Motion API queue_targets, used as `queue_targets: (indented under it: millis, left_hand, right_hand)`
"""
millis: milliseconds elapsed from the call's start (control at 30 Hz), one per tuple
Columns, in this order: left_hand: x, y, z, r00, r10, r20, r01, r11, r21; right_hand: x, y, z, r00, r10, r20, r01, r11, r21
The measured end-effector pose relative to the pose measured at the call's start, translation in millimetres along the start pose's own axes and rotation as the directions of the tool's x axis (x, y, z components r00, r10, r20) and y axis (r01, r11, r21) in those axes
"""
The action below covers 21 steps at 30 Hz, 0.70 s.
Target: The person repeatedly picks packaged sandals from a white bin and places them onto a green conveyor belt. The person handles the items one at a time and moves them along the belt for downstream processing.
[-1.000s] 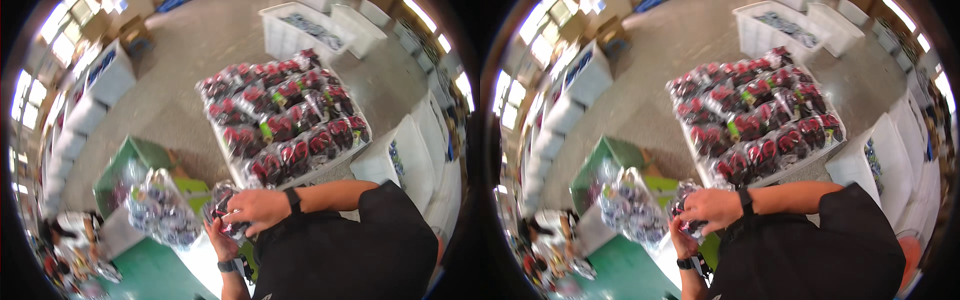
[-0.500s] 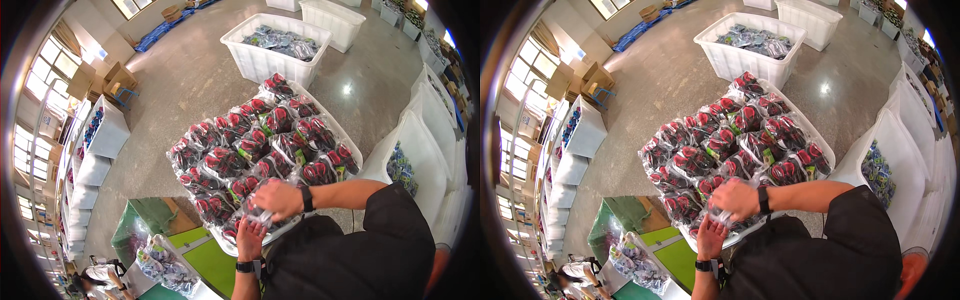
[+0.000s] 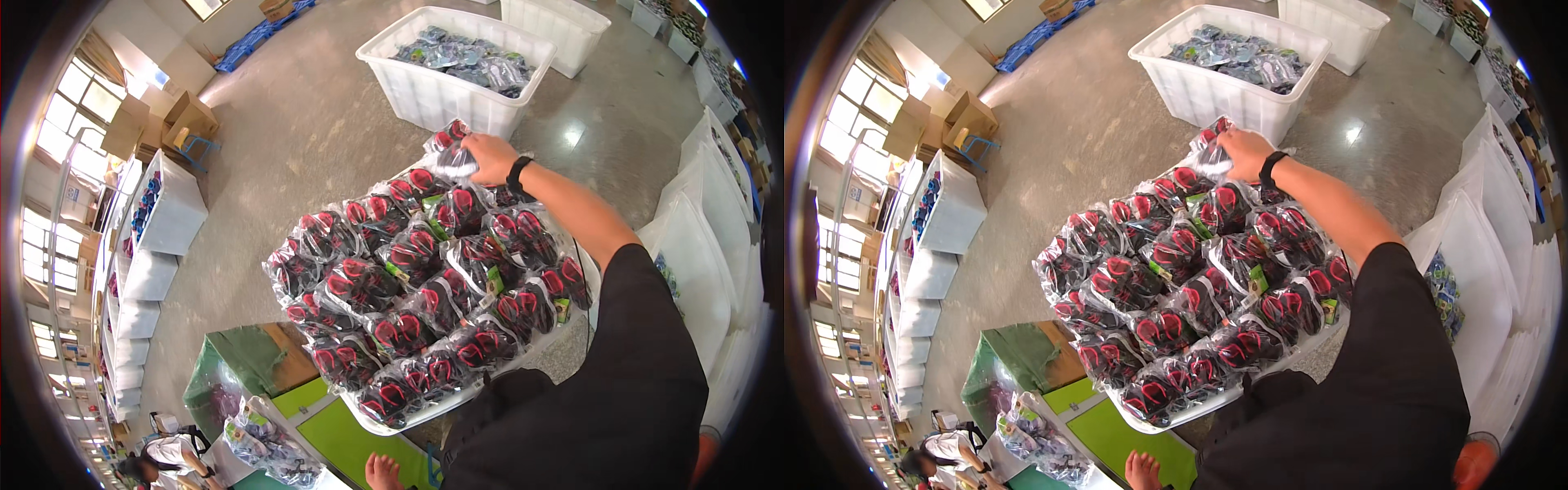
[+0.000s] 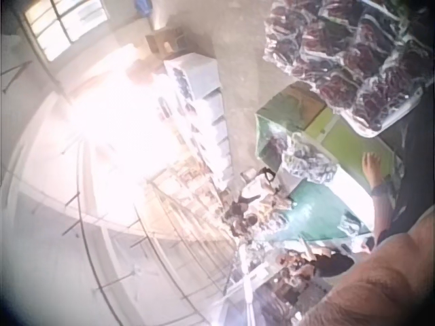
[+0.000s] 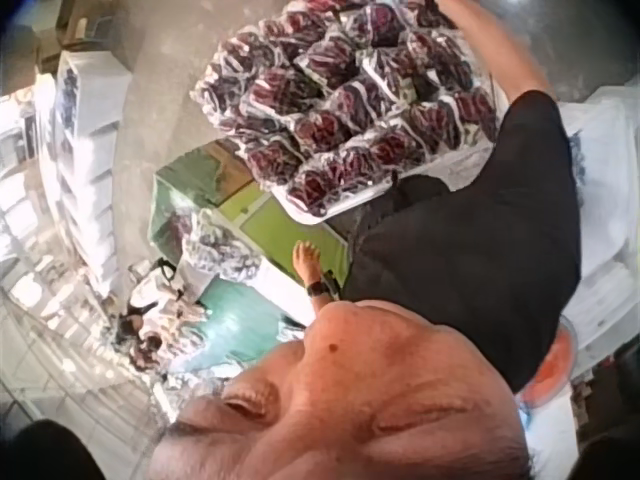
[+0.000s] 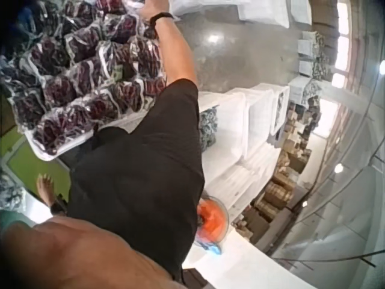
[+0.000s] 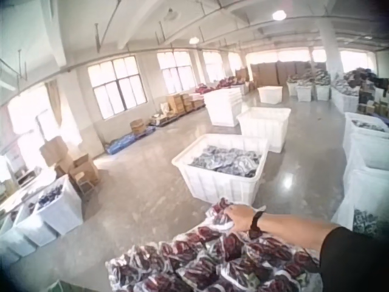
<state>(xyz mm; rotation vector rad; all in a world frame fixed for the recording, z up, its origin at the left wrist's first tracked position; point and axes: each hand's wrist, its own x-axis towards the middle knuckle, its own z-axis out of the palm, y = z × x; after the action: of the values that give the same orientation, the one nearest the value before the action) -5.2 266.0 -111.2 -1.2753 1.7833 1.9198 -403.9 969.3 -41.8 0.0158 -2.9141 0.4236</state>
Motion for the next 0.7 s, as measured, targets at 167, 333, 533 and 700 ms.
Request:
queue_targets:
  millis: [167,333,533,700]
  left_hand:
    - [-30.3,-47.1,-79.0,0.956,-0.198,-0.216,0.187,0.98,-0.069]
    - [-65.9,-88.3,-116.5,0.877,-0.346,-0.334,0.357,0.934,-0.029]
    - [-81.3,-109.5,-96.4,0.865,-0.381,-0.326,0.385,0.921,-0.056]
    - [-74.4,-90.1,-69.6,0.91,-0.332,-0.25,0.322,0.943,-0.082]
  right_hand:
    - [13.1,37.1,78.7,0.977,0.205,0.061,-0.196,0.973,-0.124]
    - [-15.4,25.4,138.7,0.827,0.447,0.342,-0.402,0.894,-0.198]
    - [-14.8,42.6,133.2,0.853,0.386,0.35,-0.373,0.922,-0.107]
    - [-22.4,28.5,135.1,0.846,0.44,0.299,-0.413,0.898,-0.152]
